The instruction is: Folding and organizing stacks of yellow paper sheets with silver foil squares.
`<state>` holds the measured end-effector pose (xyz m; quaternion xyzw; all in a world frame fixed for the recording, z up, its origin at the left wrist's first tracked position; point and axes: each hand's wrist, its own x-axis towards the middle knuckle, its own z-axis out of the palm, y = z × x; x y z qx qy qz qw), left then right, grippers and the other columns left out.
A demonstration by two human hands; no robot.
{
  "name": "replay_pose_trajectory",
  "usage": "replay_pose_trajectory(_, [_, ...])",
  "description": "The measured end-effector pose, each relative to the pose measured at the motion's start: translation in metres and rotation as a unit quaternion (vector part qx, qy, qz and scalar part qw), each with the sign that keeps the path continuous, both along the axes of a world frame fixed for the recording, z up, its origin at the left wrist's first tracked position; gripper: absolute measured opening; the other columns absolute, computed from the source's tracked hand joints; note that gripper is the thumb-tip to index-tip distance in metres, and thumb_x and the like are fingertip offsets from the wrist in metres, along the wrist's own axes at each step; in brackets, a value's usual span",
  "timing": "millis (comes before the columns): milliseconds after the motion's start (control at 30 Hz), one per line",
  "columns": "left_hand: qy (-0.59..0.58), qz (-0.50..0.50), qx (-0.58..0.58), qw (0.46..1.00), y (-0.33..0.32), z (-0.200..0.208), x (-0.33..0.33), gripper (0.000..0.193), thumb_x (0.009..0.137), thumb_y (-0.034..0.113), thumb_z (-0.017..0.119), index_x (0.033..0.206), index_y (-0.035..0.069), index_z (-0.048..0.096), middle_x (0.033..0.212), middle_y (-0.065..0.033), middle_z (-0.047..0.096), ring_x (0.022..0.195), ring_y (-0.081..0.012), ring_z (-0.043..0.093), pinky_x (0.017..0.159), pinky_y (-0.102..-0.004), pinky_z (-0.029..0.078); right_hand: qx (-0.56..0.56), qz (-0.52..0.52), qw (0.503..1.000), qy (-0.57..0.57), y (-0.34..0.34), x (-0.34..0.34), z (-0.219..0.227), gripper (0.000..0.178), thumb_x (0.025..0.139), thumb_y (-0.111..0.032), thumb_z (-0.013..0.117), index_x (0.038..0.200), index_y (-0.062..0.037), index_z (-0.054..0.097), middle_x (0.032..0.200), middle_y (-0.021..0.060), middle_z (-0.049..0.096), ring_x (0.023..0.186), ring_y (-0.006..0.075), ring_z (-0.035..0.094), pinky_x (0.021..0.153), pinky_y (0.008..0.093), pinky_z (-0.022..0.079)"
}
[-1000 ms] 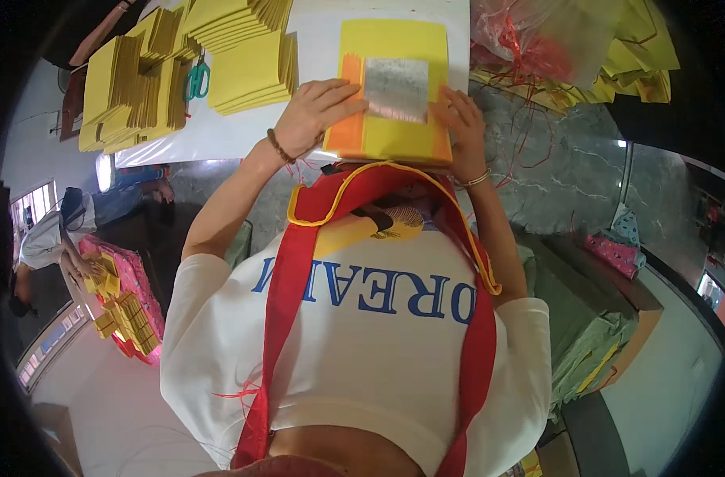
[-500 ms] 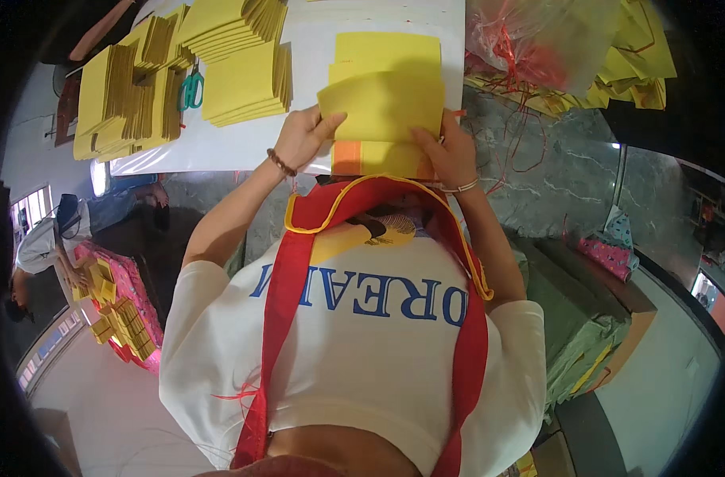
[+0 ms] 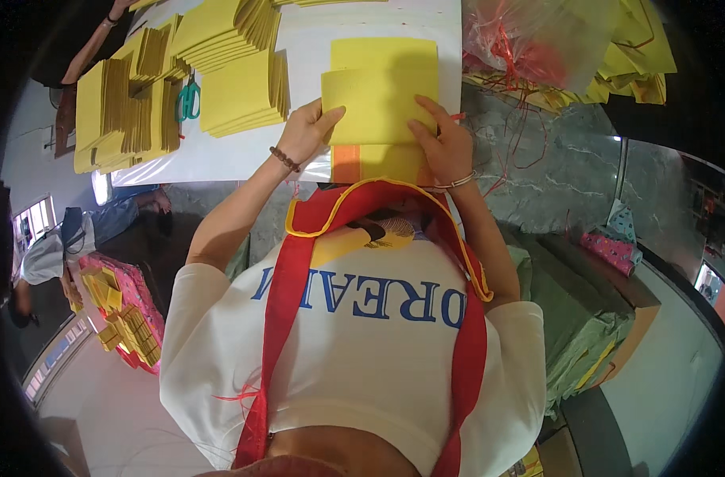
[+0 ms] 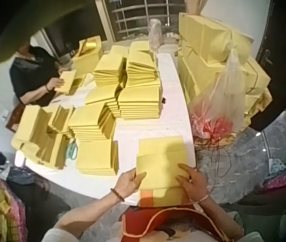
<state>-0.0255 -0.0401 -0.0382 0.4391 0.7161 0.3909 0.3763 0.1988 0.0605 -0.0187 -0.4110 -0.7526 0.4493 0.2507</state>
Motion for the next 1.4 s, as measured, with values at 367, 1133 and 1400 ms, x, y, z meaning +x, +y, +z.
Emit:
replay_pose_trajectory(367, [-0.127,0.06,-0.041,0.989,0.009,0.003,-0.001,0.029,0.083,0.024,0.063,0.097,-0.001,0.06,0.066,-0.0069,0.062,0.054,-0.0116,0.053,0.05,-0.0269,0.042,-0.067,-0.023,0.997,-0.024,0.005,-0.007,-0.014,0.039,0.082,-0.015,0.064,0.119,-0.0064,0.058,0.108,0.0123,0.063,0.096,0.0143,0.059,0.081,0.0254,0.046])
replay_pose_trajectory(1133, [0.47,-0.245,0.152,0.834,0.019,0.001,0.048,0.063,0.079,0.052,0.055,0.132,0.021,0.042,0.14,-0.0076,0.036,0.13,-0.0288,0.028,0.105,-0.0503,0.021,0.225,-0.049,0.961,-0.151,-0.014,0.003,0.0,0.043,0.079,-0.03,0.065,0.117,-0.0106,0.058,0.126,0.0118,0.052,0.112,0.0213,0.054,0.092,0.0412,0.04])
replay_pose_trajectory(1400, [0.474,-0.25,0.156,0.83,0.018,0.005,0.047,0.062,0.08,0.05,0.055,0.132,0.019,0.043,0.139,-0.0087,0.035,0.129,-0.0294,0.028,0.103,-0.0502,0.022,0.347,0.125,0.899,-0.235,-0.035,0.025,-0.031,0.06,0.082,-0.047,0.055,0.129,-0.0098,0.046,0.142,0.0033,0.035,0.133,0.0217,0.029,0.1,0.0612,0.022])
